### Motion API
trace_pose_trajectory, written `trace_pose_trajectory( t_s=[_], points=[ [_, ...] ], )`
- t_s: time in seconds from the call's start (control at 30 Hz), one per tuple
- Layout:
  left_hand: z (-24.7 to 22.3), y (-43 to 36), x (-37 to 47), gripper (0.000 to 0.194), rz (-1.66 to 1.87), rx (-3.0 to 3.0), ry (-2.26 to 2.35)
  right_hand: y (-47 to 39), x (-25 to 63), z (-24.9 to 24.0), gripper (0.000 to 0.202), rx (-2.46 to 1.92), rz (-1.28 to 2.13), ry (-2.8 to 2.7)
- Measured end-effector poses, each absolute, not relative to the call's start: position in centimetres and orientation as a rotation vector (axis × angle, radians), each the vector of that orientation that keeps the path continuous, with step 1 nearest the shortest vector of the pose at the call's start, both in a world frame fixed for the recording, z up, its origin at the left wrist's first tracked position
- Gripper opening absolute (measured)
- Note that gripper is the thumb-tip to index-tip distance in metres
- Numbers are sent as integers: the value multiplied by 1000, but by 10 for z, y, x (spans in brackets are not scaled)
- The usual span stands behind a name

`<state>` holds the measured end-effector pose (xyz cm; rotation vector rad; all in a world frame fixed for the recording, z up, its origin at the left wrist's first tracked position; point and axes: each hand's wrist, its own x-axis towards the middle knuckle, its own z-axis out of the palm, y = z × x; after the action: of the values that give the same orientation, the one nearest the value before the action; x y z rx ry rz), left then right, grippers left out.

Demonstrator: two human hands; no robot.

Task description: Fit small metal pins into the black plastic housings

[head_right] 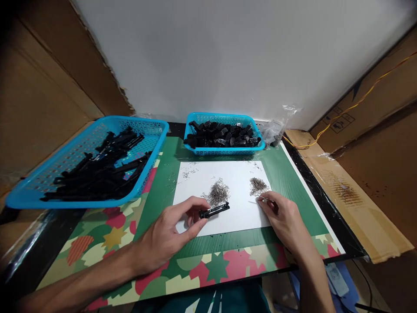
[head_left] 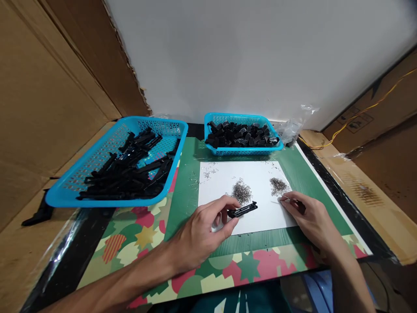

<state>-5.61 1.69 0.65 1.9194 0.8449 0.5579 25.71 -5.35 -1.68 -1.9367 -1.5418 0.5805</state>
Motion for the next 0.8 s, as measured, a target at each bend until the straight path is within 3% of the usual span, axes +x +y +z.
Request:
trace_pose_trajectory(
  t_s=[0.8],
  points=[
    [5, 14, -56, 20, 556, 1987, 777, -72, 243, -6, 33, -1936, 726, -1551]
  ],
)
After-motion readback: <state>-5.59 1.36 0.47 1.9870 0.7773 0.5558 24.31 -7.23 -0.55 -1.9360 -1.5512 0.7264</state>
